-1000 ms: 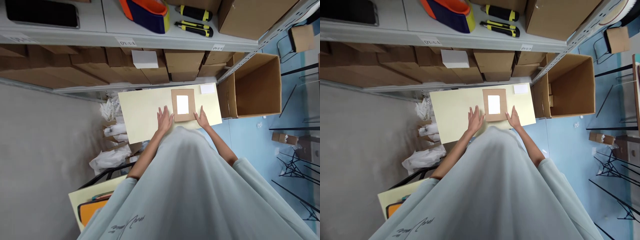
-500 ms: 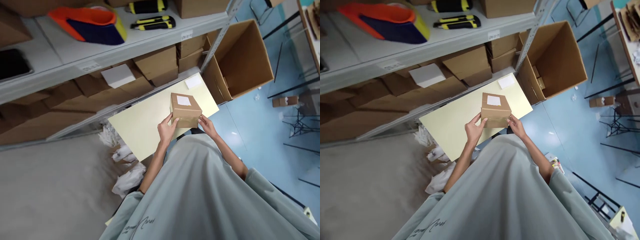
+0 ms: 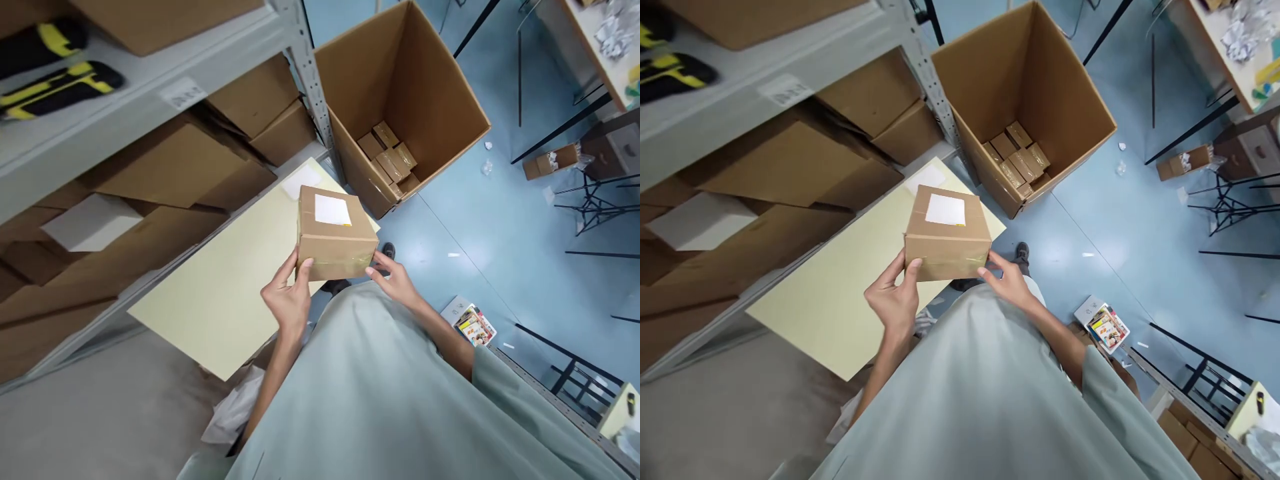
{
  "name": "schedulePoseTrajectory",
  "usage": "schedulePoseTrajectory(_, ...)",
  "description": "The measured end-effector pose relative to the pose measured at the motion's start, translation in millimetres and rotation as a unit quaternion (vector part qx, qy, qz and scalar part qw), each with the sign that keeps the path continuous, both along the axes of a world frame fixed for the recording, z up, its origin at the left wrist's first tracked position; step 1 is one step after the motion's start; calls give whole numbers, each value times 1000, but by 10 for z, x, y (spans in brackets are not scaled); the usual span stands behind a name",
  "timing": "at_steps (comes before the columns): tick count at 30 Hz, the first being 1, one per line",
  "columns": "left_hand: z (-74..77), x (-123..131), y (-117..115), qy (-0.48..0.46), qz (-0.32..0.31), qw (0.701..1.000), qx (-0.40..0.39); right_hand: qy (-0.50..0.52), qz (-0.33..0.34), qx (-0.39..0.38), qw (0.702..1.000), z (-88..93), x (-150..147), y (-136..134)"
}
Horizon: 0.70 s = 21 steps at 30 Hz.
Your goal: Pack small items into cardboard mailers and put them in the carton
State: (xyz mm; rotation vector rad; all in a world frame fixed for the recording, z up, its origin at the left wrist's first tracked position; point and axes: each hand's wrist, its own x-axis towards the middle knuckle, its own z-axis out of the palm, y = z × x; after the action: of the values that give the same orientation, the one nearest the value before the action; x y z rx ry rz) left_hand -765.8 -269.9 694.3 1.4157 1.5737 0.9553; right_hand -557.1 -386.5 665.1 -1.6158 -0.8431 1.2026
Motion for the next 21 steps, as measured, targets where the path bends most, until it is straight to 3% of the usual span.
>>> schedulePoseTrajectory(6, 80, 1164, -274, 30, 12, 999, -16, -6, -2, -23, 1000, 87, 1173, -138)
schedulePoseTrajectory(11, 155, 1772, -312, 29, 30, 999, -2, -29, -23, -21, 999, 163, 1773, -8)
schedulePoseTrajectory(16, 223, 2076, 31, -20, 14, 999, 26, -74, -41, -3, 996, 315, 2047, 283)
schedulePoseTrajectory(21, 103, 2444, 627, -97, -23, 994, -44, -160, -75, -24, 984, 528, 2341, 556)
